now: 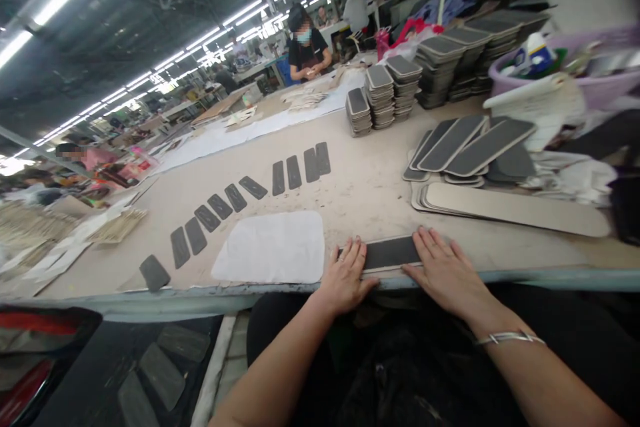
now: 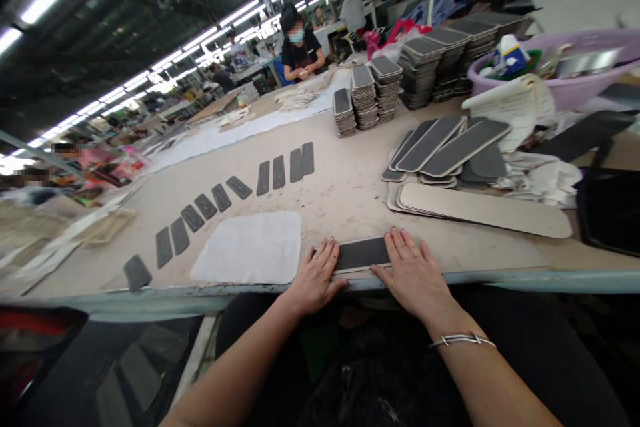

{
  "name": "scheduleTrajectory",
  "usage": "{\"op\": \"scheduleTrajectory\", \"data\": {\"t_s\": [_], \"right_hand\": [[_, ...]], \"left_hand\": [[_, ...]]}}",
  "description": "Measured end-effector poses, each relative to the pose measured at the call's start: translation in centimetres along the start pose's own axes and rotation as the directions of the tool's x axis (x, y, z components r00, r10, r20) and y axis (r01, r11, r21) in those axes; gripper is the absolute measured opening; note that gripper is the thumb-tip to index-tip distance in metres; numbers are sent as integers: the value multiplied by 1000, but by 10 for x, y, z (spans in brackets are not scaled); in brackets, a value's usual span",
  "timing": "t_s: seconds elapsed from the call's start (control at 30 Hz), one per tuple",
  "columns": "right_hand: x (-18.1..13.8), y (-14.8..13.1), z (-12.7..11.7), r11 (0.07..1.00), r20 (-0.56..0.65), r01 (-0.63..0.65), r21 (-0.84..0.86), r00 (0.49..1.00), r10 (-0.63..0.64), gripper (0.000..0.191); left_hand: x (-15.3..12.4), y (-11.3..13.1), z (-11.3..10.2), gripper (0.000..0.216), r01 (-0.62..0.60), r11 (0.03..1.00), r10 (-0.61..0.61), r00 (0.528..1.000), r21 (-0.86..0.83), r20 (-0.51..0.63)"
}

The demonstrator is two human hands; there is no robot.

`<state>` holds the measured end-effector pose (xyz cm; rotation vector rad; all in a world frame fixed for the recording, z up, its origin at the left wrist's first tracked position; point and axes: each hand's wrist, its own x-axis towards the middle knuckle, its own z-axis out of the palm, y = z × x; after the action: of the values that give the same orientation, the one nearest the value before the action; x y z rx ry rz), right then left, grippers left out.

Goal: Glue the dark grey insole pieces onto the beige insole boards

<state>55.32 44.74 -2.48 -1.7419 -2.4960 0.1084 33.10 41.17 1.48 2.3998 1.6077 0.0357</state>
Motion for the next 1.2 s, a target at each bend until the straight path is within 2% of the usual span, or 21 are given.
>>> {"op": "scheduleTrajectory", "data": {"t_s": [0.17,0.27,0.33,0.47,0.53,0.67,0.73,0.8,0.83,0.9,0.97,1.03,1.1,1.2], "right_hand": [[2,-3,-9,997,47,-32,65,998,28,72],[3,-4,-12,986,26,-64,153,998,61,74],[3,-4,-15,964,-22,-99,245,994,108,73],[1,-2,-26,884,-206,-55,464,964,168,65],[-1,0,-31,847,-278,-10,531,943,185,61],[-9,-4,-39,788,-308,46,614,933,185,55],[-14,-8,-44,752,-293,80,654,944,155,54],[-20,-13,-53,714,-265,112,692,959,106,53],[-23,-16,-57,696,-249,130,706,966,72,52],[-29,-20,-66,672,-221,172,720,975,-13,51],[-33,-24,-73,662,-204,222,716,973,-106,50],[-33,-27,-74,667,-186,257,699,966,-177,49],[-30,-31,-70,695,-163,284,661,958,-236,50],[-23,-37,-57,753,-114,320,574,943,-314,57]], "left_hand": [[1,-20,-2,70,-1,997,8,996,-80,88],[8,-25,-9,63,71,980,-41,986,-186,161],[15,-30,-14,57,122,966,-85,983,-230,164],[30,-34,-26,52,133,976,-118,989,-172,90],[37,-32,-31,50,126,983,-114,989,-130,97],[49,-25,-42,52,234,972,-227,961,-28,159],[52,-21,-51,48,314,947,-287,923,-69,255],[54,-19,-63,40,383,880,-251,877,-281,410],[55,-19,-72,38,420,807,-205,858,-415,470],[61,-18,-92,40,475,617,-152,854,-627,497],[76,-17,-113,42,490,480,-222,870,-727,440],[104,-15,-133,43,469,406,-332,875,-784,352],[144,-8,-147,47,407,352,-400,879,-843,258],[217,11,-154,52,259,326,-365,922,-909,131]]}}
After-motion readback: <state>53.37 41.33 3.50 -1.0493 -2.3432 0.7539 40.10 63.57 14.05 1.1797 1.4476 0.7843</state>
